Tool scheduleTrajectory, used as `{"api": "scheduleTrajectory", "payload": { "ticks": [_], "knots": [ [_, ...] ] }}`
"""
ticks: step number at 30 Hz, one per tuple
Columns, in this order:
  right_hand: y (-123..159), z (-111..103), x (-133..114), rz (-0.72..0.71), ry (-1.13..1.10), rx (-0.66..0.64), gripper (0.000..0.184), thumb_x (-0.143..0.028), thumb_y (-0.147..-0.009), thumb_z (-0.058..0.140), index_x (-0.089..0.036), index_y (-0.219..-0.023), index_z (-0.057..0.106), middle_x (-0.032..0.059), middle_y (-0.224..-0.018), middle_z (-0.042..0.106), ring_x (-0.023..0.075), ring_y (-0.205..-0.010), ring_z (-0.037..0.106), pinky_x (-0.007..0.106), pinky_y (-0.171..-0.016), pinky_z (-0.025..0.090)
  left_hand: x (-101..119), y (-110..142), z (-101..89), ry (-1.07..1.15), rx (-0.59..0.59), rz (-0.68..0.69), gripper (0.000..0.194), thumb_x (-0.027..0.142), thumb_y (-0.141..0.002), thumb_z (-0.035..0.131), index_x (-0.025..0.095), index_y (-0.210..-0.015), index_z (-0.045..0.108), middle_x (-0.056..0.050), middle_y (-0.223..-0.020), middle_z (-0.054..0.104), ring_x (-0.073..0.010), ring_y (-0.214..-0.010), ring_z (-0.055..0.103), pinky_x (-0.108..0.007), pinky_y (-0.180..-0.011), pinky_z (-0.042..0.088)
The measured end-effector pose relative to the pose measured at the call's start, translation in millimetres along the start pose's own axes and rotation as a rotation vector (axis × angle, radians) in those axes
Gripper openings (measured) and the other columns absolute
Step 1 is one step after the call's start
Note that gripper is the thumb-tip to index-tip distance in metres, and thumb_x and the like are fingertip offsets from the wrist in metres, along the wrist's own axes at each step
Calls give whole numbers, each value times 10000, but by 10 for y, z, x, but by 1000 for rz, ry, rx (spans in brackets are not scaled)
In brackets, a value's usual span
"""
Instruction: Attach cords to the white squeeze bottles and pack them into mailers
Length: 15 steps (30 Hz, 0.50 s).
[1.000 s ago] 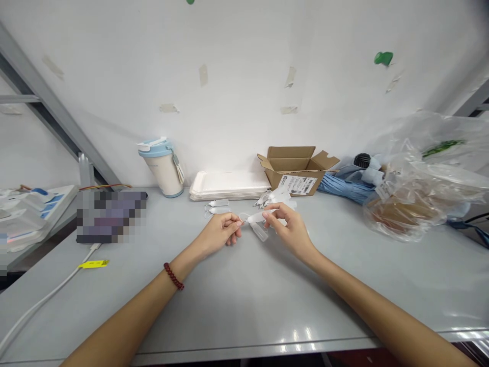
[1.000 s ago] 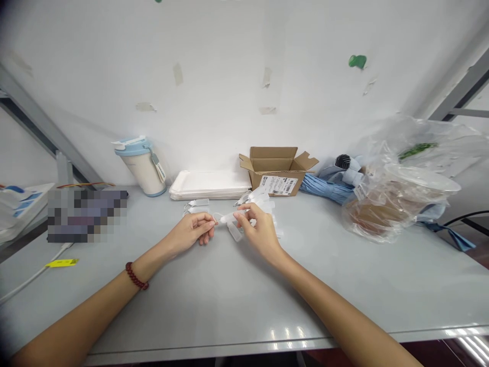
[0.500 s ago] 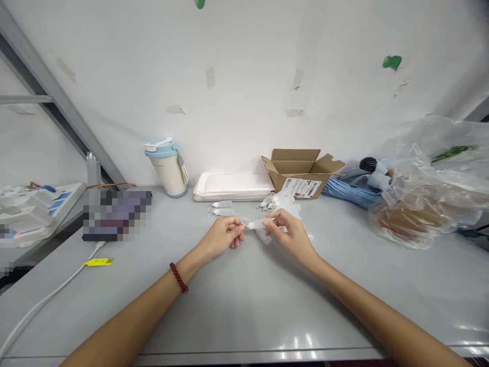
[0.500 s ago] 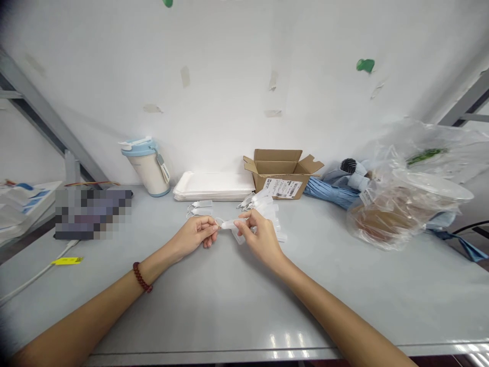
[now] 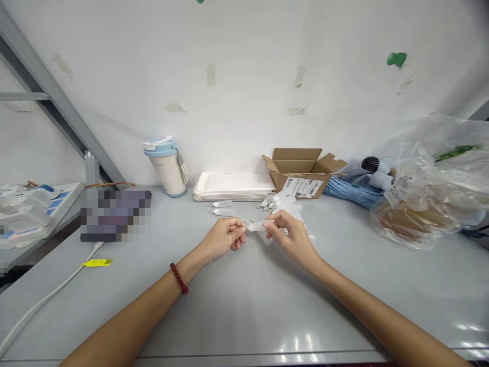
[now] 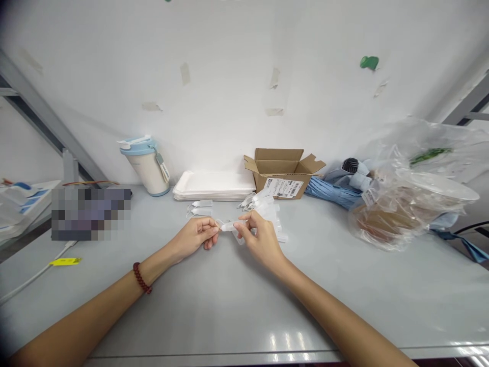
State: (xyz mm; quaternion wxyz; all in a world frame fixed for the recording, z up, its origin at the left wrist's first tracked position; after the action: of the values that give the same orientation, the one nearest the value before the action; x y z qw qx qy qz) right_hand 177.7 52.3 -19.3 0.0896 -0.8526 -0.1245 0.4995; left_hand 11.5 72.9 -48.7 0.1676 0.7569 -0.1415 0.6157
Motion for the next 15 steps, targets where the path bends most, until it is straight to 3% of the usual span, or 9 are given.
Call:
{"api": "scheduleTrajectory", "payload": {
  "ticks": [15],
  "knots": [
    [-20, -3, -14, -3, -14, -13, 203, -375, -827, 516, -177, -853, 555, 0, -612, 637, 145, -609, 565, 241, -550, 361, 8, -11, -10, 1, -27, -7, 247, 373, -808, 536, 145, -714, 522, 11, -603, 565, -78, -480, 496, -225, -499, 398]
  ]
}}
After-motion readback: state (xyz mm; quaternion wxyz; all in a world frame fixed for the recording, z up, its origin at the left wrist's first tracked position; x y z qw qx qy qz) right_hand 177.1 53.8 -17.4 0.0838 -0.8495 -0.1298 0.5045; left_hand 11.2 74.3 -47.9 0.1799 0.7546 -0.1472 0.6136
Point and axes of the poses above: each hand's wrist, its own y-axis away from the middle knuckle, its own z-axis out of the palm, x = y × z, the point moved 5 cm from there along -y, towards the middle knuckle
